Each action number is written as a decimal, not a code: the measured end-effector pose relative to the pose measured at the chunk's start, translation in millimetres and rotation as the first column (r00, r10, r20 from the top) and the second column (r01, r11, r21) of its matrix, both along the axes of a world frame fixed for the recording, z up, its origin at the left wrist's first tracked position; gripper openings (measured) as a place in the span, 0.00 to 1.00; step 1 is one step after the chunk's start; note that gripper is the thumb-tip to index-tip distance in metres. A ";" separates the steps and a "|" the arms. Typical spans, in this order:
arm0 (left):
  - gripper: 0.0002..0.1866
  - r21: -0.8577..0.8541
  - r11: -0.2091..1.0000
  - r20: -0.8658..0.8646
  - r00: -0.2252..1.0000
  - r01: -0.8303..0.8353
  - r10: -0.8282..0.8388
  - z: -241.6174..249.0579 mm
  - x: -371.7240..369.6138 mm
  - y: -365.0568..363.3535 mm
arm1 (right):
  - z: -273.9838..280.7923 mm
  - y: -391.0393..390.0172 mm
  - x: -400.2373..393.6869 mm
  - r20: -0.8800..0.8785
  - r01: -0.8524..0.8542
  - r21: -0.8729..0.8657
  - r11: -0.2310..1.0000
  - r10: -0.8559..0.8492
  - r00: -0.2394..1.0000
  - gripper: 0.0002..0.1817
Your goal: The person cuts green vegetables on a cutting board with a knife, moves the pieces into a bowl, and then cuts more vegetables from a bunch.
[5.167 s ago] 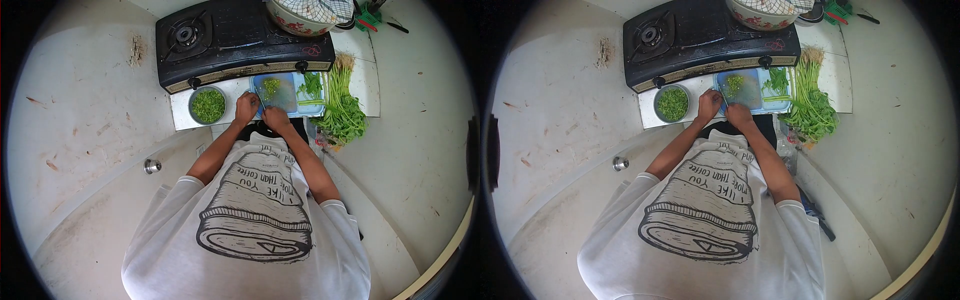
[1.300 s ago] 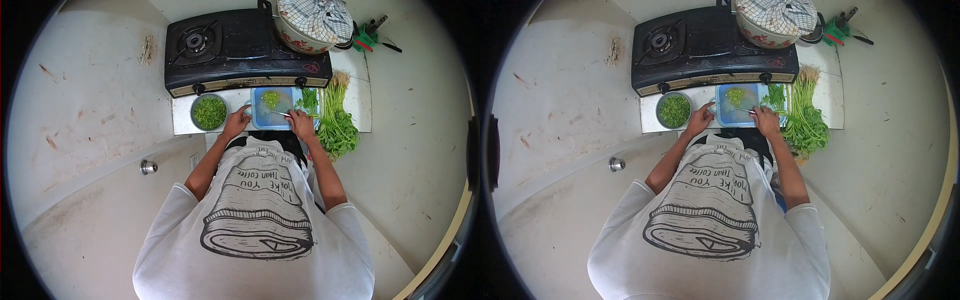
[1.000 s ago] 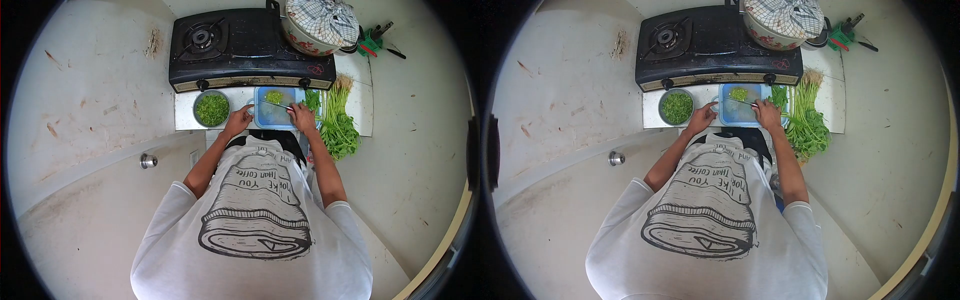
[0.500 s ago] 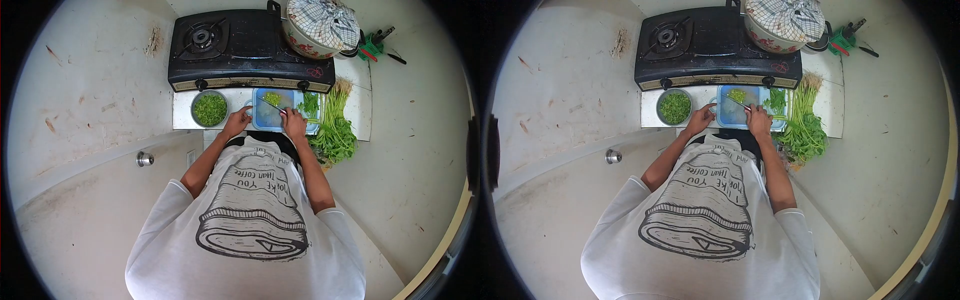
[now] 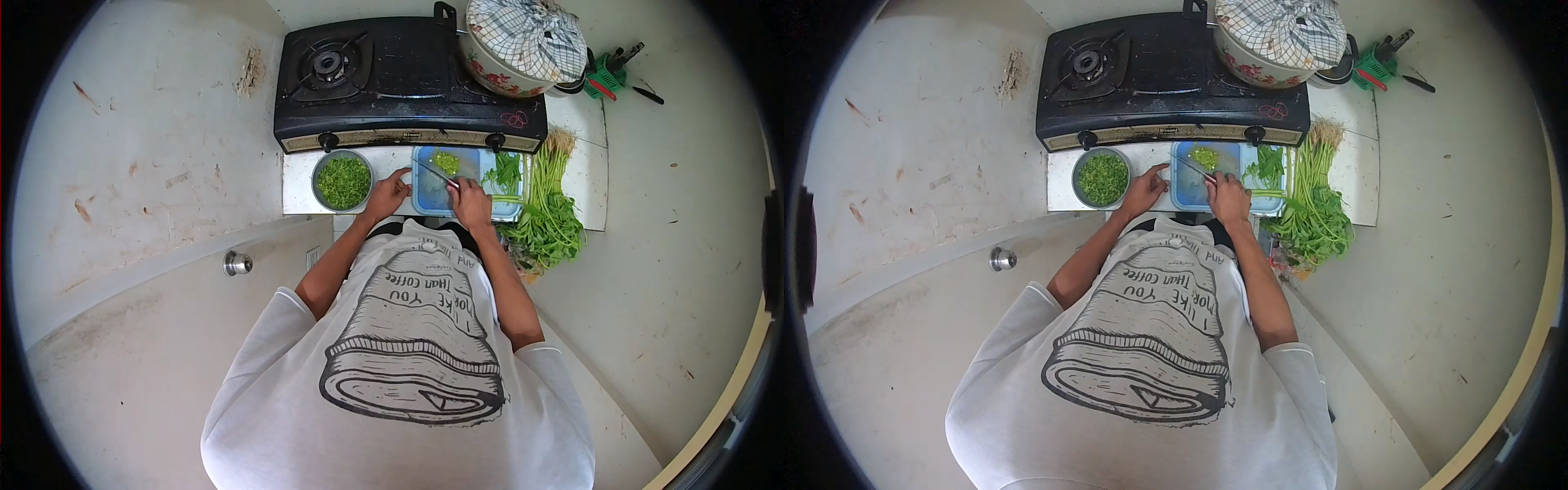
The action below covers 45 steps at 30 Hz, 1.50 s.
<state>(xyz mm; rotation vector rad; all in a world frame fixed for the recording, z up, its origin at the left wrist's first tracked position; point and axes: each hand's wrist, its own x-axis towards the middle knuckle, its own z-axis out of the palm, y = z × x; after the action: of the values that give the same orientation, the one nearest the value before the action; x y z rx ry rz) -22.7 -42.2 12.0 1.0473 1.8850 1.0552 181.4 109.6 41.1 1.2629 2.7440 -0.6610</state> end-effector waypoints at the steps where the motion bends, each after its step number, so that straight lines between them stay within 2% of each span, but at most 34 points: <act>1: 0.23 -0.011 1.000 -0.019 1.000 -0.012 0.012 0.5 -1.1 1.0 | 1.2 0.2 -3.4 0.019 0.005 -0.005 1.000 -0.005 1.000 0.19; 4: 0.21 -0.023 0.999 -0.117 0.993 -0.027 0.024 1.1 -3.0 5.6 | 2.8 0.6 -5.1 0.001 0.082 0.005 0.997 -0.082 0.997 0.19; 6: 0.19 0.000 1.000 -0.236 0.972 -0.005 0.005 -1.7 -1.2 9.7 | 1.7 1.2 -1.7 -0.011 0.091 0.005 0.996 -0.091 0.996 0.19; 9: 0.14 0.038 0.999 -0.329 0.944 0.005 0.008 -7.0 3.6 18.9 | 0.4 2.7 8.3 -0.042 0.074 -0.013 0.997 -0.074 0.996 0.18; 12: 0.10 -0.044 0.999 -0.395 0.918 0.016 -0.033 -8.4 8.1 25.7 | 0.6 -1.3 20.6 -0.086 0.065 -0.012 0.998 -0.065 0.994 0.18; 15: 0.09 -0.046 0.998 -0.462 0.885 0.045 -0.061 -9.7 6.4 30.6 | 1.5 -4.6 33.1 -0.082 0.064 -0.034 0.997 -0.066 0.994 0.18; 18: 0.07 -0.062 0.998 -0.390 0.921 -0.029 0.002 -4.9 9.0 34.7 | 3.3 -7.6 45.0 -0.091 0.070 -0.089 0.994 -0.078 0.993 0.19; 21: 0.06 0.027 1.000 -0.198 0.980 -0.015 0.020 -4.6 7.4 42.8 | 3.9 -9.4 55.3 -0.135 0.098 -0.116 0.988 -0.114 0.984 0.20; 24: 0.08 0.119 0.993 -0.135 0.991 -0.005 0.021 -13.9 10.5 54.9 | 0.0 -11.2 63.3 -0.161 0.134 -0.136 0.982 -0.156 0.975 0.20; 27: 0.12 0.178 0.984 -0.209 0.978 0.012 0.025 -21.4 13.1 62.4 | -3.1 -9.2 70.8 -0.171 0.168 -0.135 0.976 -0.190 0.967 0.19; 30: 0.14 0.097 0.995 -0.176 0.984 0.007 0.010 -10.1 11.9 60.3 | -4.6 -4.6 78.5 -0.161 0.192 -0.117 0.974 -0.209 0.964 0.18; 34: 0.14 0.114 0.993 -0.144 0.988 -0.043 0.059 -11.7 6.7 49.4 | -0.6 3.7 87.4 -0.155 0.196 -0.086 0.977 -0.207 0.966 0.17; 37: 0.14 0.066 0.997 -0.129 0.991 -0.038 0.047 -11.9 3.4 39.2 | 7.2 12.4 94.9 -0.041 0.091 0.056 0.994 -0.088 0.995 0.15; 40: 0.14 0.061 0.997 -0.106 0.993 -0.036 0.043 -14.4 2.8 33.3 | 11.4 27.5 95.6 0.007 0.007 0.071 0.997 -0.007 1.000 0.14; 43: 0.15 0.051 0.998 -0.108 0.993 -0.034 0.039 -12.0 4.2 31.9 | 15.2 47.5 86.1 0.082 -0.096 -0.026 0.995 0.098 0.992 0.15; 45: 0.15 0.046 0.998 -0.113 0.993 -0.035 0.040 -9.6 5.3 32.9 | 12.3 55.6 77.5 0.074 -0.146 0.012 0.989 0.145 0.987 0.15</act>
<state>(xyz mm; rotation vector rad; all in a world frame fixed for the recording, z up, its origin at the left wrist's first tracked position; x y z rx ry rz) -17.5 -9.3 2.4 1.1224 1.9872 1.0826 258.9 165.2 53.4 1.0541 2.7547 -0.5672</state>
